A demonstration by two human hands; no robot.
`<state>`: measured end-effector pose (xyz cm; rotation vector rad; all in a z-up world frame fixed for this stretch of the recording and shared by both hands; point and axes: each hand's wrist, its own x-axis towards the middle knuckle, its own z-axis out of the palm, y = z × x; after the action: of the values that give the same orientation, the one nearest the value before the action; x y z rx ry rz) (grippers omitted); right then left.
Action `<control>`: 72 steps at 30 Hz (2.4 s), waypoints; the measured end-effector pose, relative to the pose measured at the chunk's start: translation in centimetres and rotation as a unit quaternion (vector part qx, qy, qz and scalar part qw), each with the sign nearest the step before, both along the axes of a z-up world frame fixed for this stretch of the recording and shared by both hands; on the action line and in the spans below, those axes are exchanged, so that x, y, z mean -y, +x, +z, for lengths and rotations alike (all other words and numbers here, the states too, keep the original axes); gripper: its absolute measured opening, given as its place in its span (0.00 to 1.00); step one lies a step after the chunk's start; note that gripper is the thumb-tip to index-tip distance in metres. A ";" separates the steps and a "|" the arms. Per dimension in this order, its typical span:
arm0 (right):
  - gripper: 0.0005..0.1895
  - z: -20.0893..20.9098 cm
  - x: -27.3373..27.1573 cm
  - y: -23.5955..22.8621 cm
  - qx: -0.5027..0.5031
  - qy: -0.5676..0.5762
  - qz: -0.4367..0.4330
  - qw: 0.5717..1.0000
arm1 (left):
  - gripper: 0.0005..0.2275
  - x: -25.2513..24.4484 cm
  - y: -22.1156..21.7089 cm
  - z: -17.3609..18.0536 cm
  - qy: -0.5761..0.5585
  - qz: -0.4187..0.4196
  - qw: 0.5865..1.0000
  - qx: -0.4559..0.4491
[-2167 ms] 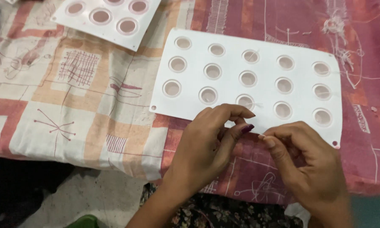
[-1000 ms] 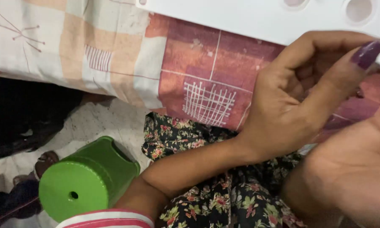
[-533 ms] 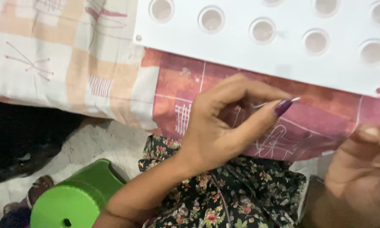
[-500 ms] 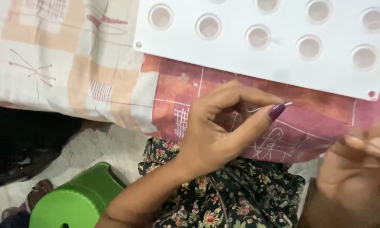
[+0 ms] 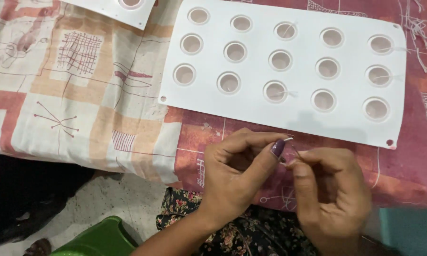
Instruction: Threading wicks through a silicone candle mold using a needle tool.
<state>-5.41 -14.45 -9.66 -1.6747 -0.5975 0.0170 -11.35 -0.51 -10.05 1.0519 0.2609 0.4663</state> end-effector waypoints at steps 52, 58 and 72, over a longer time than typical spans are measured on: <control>0.09 4.8 -4.3 4.8 0.038 -0.077 0.002 0.996 | 0.08 -4.2 4.5 2.2 0.024 -0.012 0.999 0.045; 0.09 5.4 -3.9 5.0 0.036 -0.090 -0.008 0.995 | 0.07 -3.9 4.8 3.2 0.022 -0.001 0.999 0.035; 0.10 5.6 -2.6 5.4 -0.009 -0.100 0.000 0.995 | 0.06 -2.9 5.7 3.7 0.015 -0.009 0.999 0.045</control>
<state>-0.03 -11.83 -4.06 -1.8670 -0.5975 0.0939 -5.69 2.43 -6.32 1.0590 0.1651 0.5003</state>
